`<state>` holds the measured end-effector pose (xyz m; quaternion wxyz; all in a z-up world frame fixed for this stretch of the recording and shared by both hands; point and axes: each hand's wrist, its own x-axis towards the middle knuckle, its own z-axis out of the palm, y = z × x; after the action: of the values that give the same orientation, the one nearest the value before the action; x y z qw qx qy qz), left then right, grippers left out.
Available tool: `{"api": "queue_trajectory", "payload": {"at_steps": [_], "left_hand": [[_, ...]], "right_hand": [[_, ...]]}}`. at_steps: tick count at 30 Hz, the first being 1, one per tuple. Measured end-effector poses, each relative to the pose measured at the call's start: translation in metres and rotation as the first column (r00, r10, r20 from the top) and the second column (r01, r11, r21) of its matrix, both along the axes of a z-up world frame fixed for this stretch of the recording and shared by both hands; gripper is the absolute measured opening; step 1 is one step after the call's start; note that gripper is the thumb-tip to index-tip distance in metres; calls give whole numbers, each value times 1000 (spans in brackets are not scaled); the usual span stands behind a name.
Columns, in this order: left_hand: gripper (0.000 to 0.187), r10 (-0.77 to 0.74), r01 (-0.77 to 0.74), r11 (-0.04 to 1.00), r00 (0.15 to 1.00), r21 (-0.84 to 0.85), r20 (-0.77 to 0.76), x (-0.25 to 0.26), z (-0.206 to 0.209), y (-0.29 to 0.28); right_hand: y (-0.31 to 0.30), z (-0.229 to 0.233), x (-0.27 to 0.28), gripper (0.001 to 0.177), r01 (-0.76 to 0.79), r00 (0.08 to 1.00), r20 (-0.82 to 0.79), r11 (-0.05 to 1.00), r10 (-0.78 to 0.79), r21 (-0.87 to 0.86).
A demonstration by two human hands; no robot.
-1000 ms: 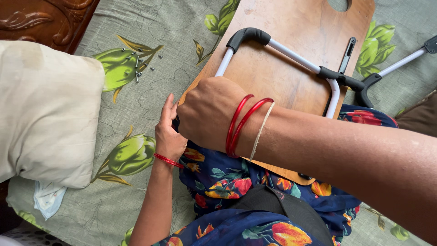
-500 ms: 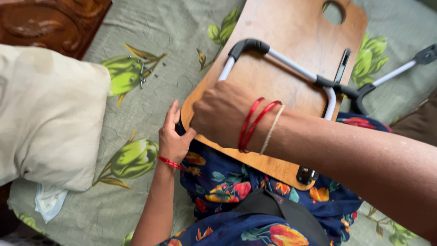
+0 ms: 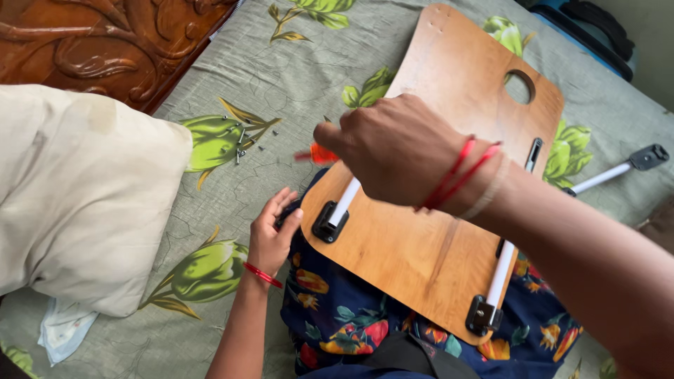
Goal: The person assembles a small wooden table by attaching metal legs to a wooden tabletop using a screwdriver. They insert screws into the leg brackets and tighten them to secure the legs to the tabletop.
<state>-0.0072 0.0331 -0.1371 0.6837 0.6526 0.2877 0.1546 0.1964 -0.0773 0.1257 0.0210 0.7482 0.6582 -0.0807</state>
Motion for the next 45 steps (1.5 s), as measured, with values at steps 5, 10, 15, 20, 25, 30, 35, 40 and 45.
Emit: {"api": "queue_trajectory", "payload": {"at_steps": [5,10,15,20,25,30,35,40,45], "left_hand": [[51,157,-154,982,987,-105,24,12,-32,21],[48,191,-186,968,981,-167,15,13,-53,32],[47,212,-216,961,976,-173,-41,11,-66,39],[46,213,-222,960,975,-170,-68,13,-69,41],[45,222,-227,963,974,-144,-52,14,-65,42],[47,261,-256,949,965,-185,1,17,-58,42],[47,349,-315,910,933,-270,90,38,-35,51],[33,398,-289,817,909,-498,125,63,2,52],[22,353,-194,813,914,-548,200,72,32,35]], "right_hand": [[42,-86,15,28,56,998,-29,992,-53,113],[65,-153,24,30,67,998,5,986,-69,152],[80,-186,31,25,98,995,2,992,-98,86],[87,-202,32,28,95,995,-4,987,-95,128],[85,-201,34,25,130,992,-21,986,-128,106],[68,-175,39,23,159,987,-22,981,-157,113],[23,-121,42,24,177,950,-302,935,-80,308],[-24,-81,43,25,235,865,-501,911,-37,340],[-59,-65,34,28,294,775,-630,908,-44,299]]}}
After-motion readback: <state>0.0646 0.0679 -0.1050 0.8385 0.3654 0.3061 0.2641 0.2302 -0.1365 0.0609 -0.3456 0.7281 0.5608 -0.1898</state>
